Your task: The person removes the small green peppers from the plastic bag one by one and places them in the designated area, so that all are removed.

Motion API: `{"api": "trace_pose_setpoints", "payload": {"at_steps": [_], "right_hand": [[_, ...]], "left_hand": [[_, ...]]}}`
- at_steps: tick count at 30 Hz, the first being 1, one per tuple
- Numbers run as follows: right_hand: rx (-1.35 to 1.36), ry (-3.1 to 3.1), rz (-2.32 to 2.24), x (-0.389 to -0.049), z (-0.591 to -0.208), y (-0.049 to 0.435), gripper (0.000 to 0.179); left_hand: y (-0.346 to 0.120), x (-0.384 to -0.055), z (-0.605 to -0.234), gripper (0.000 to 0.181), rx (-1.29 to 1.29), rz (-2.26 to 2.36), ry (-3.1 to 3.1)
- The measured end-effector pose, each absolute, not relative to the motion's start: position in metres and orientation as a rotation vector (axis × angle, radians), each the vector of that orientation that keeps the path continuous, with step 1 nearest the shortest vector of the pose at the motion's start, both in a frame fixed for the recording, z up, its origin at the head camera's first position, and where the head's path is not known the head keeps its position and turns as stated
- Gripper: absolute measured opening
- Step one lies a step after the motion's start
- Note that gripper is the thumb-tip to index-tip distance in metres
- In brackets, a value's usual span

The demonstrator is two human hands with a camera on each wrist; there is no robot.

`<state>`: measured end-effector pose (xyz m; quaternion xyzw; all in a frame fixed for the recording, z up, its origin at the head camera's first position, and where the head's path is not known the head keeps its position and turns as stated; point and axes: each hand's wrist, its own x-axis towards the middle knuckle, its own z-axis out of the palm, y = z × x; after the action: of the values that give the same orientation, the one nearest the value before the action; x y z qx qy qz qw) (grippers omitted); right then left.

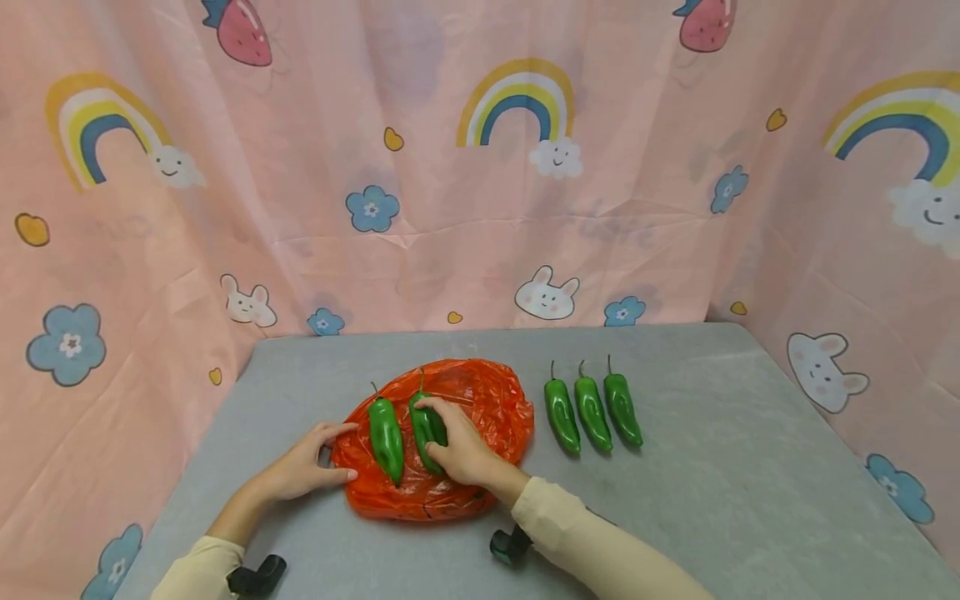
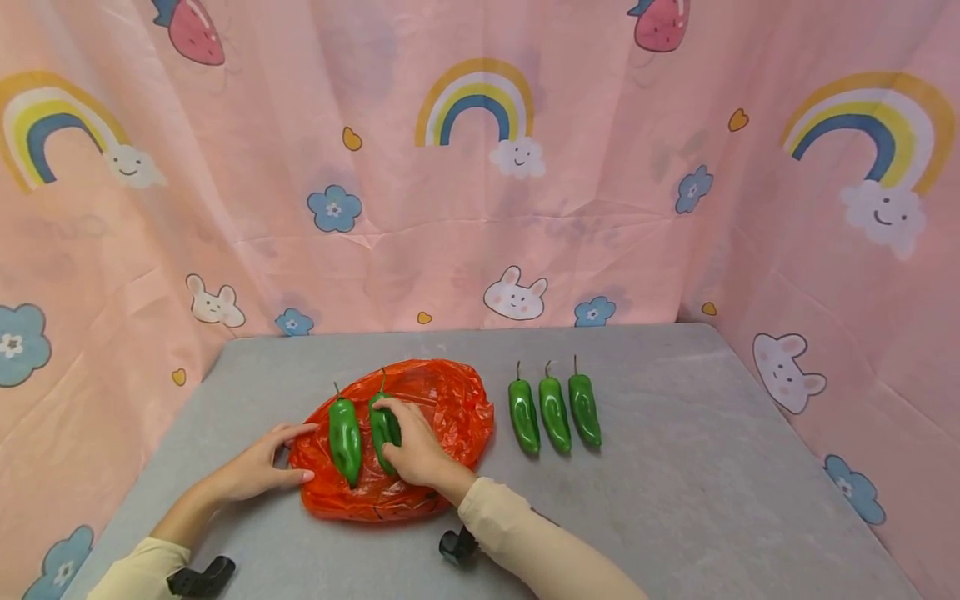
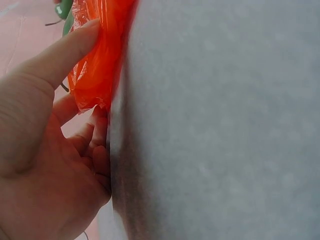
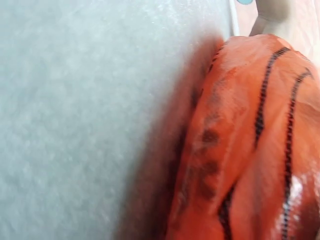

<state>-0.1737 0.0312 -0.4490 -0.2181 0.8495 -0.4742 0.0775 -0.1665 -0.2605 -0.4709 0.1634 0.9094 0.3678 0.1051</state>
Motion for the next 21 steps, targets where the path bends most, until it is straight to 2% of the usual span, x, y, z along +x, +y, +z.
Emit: {"api": "trace_pose_setpoints", "payload": {"at_steps": [21], "right_hand": [[-0.687,2.460,-1.660,-0.170,-0.426,0.060,0.060]], "left_hand": [[-0.258,-0.163,-0.467,0.073,0.489,1.079,2.666]]}}
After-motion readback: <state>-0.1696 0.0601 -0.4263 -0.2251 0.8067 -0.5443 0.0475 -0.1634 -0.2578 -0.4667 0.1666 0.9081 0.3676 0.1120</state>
